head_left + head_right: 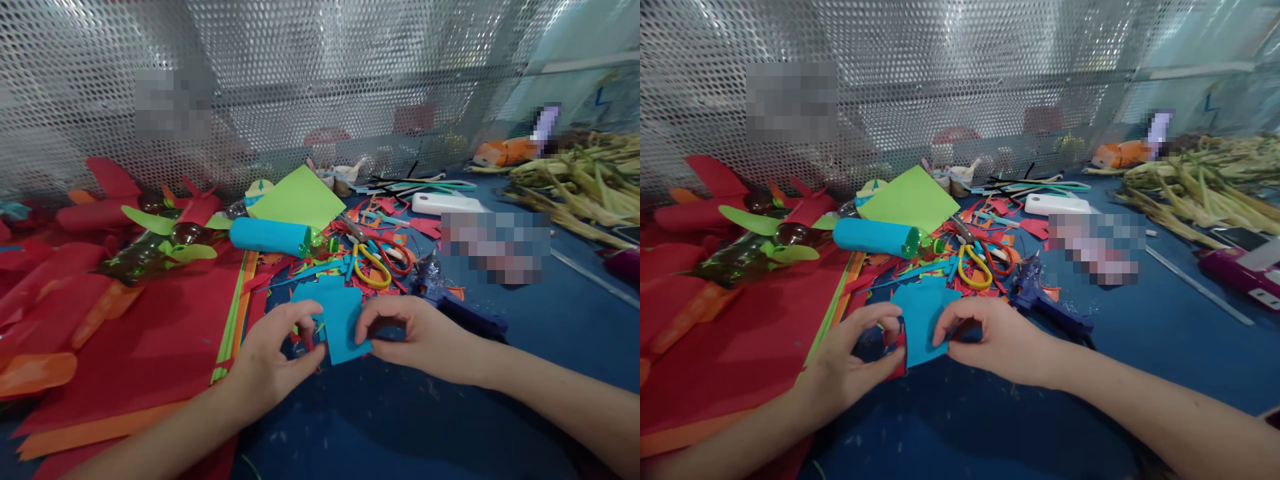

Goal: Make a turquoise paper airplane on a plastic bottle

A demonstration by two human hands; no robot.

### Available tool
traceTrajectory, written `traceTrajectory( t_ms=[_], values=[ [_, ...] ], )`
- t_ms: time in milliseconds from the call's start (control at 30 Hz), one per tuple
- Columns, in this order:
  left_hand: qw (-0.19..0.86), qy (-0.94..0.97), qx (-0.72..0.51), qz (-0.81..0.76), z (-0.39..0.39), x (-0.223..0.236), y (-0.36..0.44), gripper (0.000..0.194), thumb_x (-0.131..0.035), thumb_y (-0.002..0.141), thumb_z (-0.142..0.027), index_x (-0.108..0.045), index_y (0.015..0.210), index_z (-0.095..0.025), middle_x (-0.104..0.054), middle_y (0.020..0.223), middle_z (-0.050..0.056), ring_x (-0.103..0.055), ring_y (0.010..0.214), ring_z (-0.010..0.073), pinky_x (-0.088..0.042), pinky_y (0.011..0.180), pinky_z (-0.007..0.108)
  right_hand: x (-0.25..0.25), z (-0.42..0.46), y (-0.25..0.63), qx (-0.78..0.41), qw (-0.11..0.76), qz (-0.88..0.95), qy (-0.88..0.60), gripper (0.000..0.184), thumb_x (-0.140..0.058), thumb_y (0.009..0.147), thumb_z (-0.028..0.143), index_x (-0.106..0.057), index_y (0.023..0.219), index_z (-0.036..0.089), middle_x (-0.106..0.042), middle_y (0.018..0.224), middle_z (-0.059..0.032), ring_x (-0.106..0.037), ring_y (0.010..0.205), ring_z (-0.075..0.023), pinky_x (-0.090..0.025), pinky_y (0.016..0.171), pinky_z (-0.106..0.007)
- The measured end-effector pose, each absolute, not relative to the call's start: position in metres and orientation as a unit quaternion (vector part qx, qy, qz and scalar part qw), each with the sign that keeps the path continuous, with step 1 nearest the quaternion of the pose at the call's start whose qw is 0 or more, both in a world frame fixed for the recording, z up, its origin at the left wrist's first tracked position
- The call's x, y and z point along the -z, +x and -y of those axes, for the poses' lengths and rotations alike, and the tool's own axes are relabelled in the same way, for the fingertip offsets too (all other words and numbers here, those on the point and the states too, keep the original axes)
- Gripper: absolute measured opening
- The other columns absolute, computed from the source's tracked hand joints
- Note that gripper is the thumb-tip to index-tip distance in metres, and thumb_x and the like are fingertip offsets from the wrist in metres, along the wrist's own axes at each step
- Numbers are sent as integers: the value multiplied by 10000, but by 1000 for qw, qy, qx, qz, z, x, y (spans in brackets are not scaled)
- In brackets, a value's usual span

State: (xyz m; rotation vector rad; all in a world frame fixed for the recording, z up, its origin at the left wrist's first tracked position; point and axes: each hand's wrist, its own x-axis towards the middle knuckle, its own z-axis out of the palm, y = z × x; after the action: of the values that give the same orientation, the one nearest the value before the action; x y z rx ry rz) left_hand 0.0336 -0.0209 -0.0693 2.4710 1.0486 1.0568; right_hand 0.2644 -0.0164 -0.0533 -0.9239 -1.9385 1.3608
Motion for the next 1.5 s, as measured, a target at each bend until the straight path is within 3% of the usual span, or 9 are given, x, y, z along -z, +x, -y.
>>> traceTrajectory(
  t_ms=[233, 467, 600, 767, 933, 1033, 1167, 1300, 1500],
  values=[
    [318, 801, -310, -401, 24, 68, 38, 222, -604, 750, -141, -622, 944, -246, -682, 915, -3, -654, 819, 151, -505, 812, 269, 56, 19, 264, -518, 290, 724, -351, 203, -542, 720, 16, -606, 813, 185, -637, 817, 18, -601, 734, -112, -476, 704, -231],
    [241, 817, -320, -415, 25, 63, 38, 108, -672, 738, -177, -655, 828, -235, -722, 783, -27, -651, 707, 144, -487, 859, 304, 58, 18, 264, -458, 286, 764, -353, 162, -689, 783, 243, -603, 914, 202, -634, 947, -8, -598, 865, -146, -473, 815, -281],
    [220, 831, -326, -392, 26, 67, 39, 221, -681, 756, -174, -651, 964, -246, -728, 910, -7, -668, 827, 155, -498, 833, 271, 59, 18, 264, -420, 292, 779, -363, 28, -612, 826, 188, -598, 848, 197, -638, 887, -3, -606, 803, -125, -491, 778, -257],
    [174, 833, -353, -389, 22, 69, 34, 252, -606, 802, -116, -646, 1015, -244, -666, 985, 32, -642, 915, 164, -520, 782, 247, 53, 19, 265, -404, 276, 791, -367, 125, -549, 775, 85, -556, 807, 205, -633, 816, 13, -626, 753, -120, -509, 737, -240],
    [99, 856, -347, -370, 23, 70, 32, 176, -593, 829, -94, -667, 914, -230, -578, 1066, 59, -598, 981, 169, -501, 845, 270, 48, 19, 268, -306, 248, 836, -382, 178, -566, 714, 41, -519, 754, 208, -631, 1105, -91, -559, 1138, -210, -452, 920, -326],
    [98, 867, -332, -358, 28, 69, 34, 170, -572, 835, -85, -638, 895, -230, -561, 1108, 61, -590, 993, 174, -503, 827, 276, 49, 18, 271, -273, 250, 852, -371, 167, -581, 740, 50, -531, 774, 206, -609, 1133, -112, -519, 1194, -203, -442, 934, -311],
    [228, 849, -299, -372, 32, 63, 36, 237, -648, 790, -228, -547, 1004, -243, -566, 1192, 80, -578, 1082, 231, -486, 910, 356, 50, 16, 275, -217, 267, 890, -298, 139, -528, 837, 73, -587, 863, 196, -593, 1148, -106, -547, 1108, -169, -445, 926, -300],
    [450, 741, -273, -416, 31, 61, 38, 338, -523, 867, -343, -440, 1184, -257, -652, 1063, 70, -649, 975, 206, -534, 850, 346, 51, 13, 277, -127, 293, 916, -245, 151, -482, 896, 99, -601, 894, 192, -613, 1114, -93, -547, 1034, -178, -456, 904, -341],
    [505, 664, -303, -461, 28, 66, 47, 394, -668, 702, -238, -569, 1083, -249, -646, 743, -17, -648, 691, 152, -546, 681, 255, 45, 17, 276, -117, 279, 921, -247, 138, -480, 908, 146, -608, 941, 188, -668, 1026, -79, -588, 959, -175, -458, 893, -330]
  ],
)
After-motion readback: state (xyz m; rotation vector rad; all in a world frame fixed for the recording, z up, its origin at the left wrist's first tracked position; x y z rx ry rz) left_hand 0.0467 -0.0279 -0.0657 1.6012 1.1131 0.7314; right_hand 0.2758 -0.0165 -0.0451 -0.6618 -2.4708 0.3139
